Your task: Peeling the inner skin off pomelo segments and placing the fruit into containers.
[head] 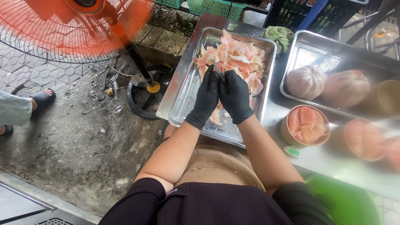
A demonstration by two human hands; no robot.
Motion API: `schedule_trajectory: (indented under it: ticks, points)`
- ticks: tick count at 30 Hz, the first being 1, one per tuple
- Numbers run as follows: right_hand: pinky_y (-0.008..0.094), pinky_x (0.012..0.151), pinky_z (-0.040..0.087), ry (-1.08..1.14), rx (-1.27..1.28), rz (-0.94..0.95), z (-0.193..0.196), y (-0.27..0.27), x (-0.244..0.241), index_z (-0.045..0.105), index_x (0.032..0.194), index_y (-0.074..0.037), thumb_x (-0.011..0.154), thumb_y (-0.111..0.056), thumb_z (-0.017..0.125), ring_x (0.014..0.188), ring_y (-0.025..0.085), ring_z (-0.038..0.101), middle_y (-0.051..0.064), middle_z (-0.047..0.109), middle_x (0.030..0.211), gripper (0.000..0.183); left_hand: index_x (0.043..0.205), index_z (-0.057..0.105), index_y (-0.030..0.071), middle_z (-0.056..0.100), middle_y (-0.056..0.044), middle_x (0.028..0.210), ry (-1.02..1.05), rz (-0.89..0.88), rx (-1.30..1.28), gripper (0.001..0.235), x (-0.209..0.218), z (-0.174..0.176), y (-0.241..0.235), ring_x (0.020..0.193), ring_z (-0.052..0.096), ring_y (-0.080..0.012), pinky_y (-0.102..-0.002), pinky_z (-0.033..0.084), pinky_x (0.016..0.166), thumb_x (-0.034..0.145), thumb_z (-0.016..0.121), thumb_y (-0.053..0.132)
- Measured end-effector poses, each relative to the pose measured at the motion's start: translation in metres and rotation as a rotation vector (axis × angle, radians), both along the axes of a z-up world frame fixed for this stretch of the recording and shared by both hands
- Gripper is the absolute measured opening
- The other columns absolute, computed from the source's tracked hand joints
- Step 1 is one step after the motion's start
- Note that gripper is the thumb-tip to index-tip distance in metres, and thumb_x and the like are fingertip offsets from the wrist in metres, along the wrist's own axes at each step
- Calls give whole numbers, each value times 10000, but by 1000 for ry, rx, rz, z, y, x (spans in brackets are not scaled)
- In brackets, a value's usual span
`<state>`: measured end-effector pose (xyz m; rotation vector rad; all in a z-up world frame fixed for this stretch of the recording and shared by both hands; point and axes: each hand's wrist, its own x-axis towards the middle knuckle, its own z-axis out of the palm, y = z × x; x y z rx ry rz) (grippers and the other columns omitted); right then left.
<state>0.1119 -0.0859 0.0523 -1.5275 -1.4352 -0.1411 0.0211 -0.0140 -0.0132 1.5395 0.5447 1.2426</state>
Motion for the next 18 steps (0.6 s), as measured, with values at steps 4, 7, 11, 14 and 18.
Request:
schedule_trajectory:
  ticks: [4, 7, 11, 14, 18]
  points:
    - [321, 578, 497, 339, -5, 88, -17, 7, -5, 587, 999, -64, 1062, -85, 607, 608, 173, 638, 62, 609, 727, 69, 1492, 490, -19, 666, -145, 1302, 70, 27, -98, 554, 10, -22, 19, 1184, 651, -221, -315, 505, 1006, 1099, 460, 371]
    - [280, 550, 482, 995, 199, 204, -61, 26, -2, 594, 1067, -87, 1063, -120, 588, 605, 83, 565, -24, 572, 785, 34, 1444, 544, -71, 632, -138, 1377, -309, -123, -333, 569, 18, -17, 24, 1257, 598, -224, -347, 485, 1073, 1141, 463, 404]
    - [245, 542, 441, 1277, 382, 200, -61, 19, -17, 579, 1054, -100, 1094, -137, 568, 600, 82, 548, -14, 566, 758, 56, 1447, 514, 11, 625, -98, 1368, -776, -258, -675, 625, 25, 5, 29, 1234, 608, -230, -364, 472, 1071, 1098, 399, 517]
    - [231, 580, 441, 1204, 444, 190, -89, 9, -27, 558, 1043, -111, 1101, -142, 561, 653, 60, 536, -26, 568, 816, 65, 1417, 545, 127, 615, -10, 1361, -925, -170, -754, 539, 21, -14, 61, 1236, 583, -177, -336, 449, 1080, 1088, 413, 533]
    - [251, 649, 488, 1049, 406, 194, -112, -7, -29, 531, 1059, -123, 1119, -166, 563, 682, 70, 533, -44, 515, 843, 81, 1300, 588, 205, 637, 20, 1215, -960, -57, -940, 474, 13, -25, 101, 1075, 571, -188, -362, 452, 916, 1039, 431, 568]
